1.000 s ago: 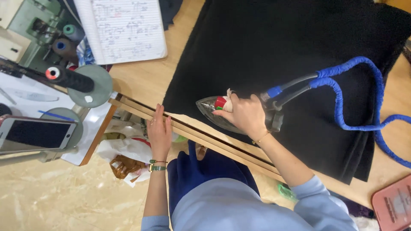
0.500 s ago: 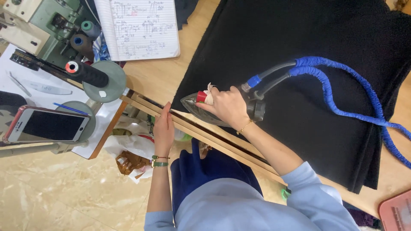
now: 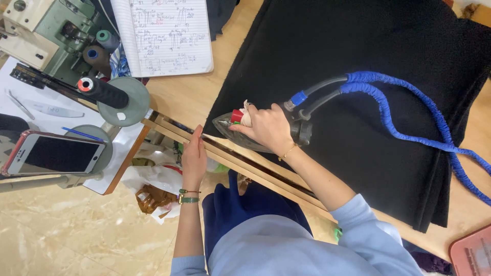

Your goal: The person irons a large piece of black fabric on a wooden table using a steam iron. They smooth the fabric with their hands, fold it in half, and continue ironing the folded piece.

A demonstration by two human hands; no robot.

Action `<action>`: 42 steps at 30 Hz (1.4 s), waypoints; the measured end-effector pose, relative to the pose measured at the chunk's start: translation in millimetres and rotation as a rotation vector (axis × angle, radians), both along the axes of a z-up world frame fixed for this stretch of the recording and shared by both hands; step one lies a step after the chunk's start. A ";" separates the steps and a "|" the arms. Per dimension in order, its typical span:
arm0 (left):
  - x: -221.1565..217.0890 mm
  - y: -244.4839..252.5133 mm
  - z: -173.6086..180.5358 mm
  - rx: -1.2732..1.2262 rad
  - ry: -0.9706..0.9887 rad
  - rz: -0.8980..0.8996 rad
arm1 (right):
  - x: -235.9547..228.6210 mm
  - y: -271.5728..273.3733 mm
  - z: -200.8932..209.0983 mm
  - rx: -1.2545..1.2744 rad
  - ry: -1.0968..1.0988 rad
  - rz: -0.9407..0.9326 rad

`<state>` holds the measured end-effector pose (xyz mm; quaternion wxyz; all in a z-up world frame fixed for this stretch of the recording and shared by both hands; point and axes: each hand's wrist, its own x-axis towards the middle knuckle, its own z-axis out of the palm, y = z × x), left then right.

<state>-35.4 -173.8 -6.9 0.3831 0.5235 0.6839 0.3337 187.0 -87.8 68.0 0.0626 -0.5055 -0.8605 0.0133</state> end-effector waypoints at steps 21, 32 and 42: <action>1.7 -4.8 -13.1 -0.013 0.035 -0.062 | 2.1 60.0 -20.0 0.192 0.020 -0.073; 40.3 -13.9 -46.6 0.165 0.543 -0.179 | 14.8 30.0 -8.7 0.191 -0.001 -0.110; 64.4 -6.7 -57.5 0.270 0.679 -0.251 | 31.2 47.4 -17.5 0.198 -0.023 -0.162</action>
